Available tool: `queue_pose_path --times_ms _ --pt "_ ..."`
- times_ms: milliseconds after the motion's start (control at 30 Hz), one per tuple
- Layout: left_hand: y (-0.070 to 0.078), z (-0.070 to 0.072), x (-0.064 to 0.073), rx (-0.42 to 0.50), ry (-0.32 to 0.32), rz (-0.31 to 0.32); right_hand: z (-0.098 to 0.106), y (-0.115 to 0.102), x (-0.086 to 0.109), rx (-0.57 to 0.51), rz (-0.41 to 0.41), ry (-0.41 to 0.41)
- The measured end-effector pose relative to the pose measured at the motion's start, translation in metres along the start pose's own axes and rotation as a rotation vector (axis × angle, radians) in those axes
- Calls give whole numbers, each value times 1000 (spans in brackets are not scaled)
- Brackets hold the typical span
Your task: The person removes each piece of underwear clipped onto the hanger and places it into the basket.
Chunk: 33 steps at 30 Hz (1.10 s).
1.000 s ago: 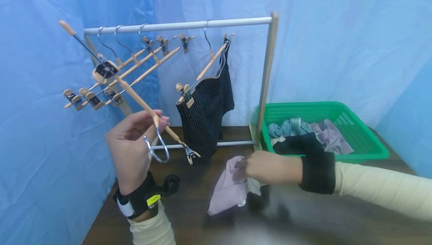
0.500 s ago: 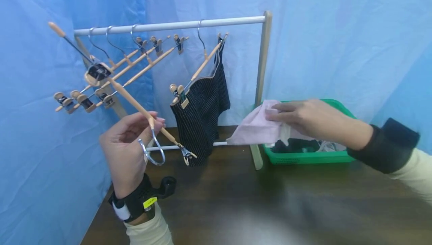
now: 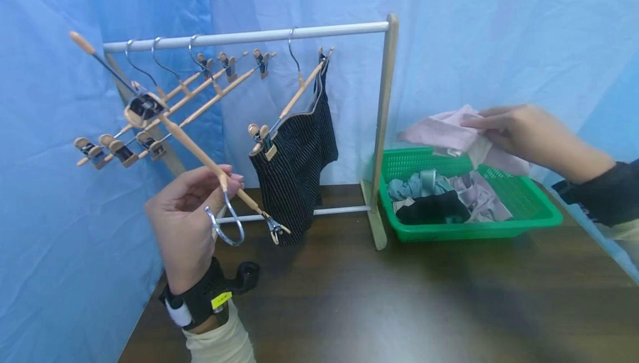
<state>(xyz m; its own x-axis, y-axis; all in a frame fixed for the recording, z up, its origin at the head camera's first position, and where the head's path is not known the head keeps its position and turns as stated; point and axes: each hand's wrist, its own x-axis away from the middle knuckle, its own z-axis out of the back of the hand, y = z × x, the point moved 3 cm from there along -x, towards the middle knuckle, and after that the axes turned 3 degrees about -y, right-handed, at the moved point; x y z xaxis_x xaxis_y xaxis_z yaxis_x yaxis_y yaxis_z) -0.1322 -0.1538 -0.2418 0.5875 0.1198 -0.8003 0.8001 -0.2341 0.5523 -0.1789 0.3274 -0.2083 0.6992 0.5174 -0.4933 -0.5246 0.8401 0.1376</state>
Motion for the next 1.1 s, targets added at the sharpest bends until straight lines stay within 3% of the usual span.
queue_pose_path --times_ms 300,500,1100 --pt "1 0 0 -6 0 -6 -38 57 7 -22 -163 -170" --pt "1 0 0 -7 -8 -12 -69 84 12 -97 -213 -275" --pt "0 0 1 -28 -6 -6 -144 101 27 -217 -276 -494"
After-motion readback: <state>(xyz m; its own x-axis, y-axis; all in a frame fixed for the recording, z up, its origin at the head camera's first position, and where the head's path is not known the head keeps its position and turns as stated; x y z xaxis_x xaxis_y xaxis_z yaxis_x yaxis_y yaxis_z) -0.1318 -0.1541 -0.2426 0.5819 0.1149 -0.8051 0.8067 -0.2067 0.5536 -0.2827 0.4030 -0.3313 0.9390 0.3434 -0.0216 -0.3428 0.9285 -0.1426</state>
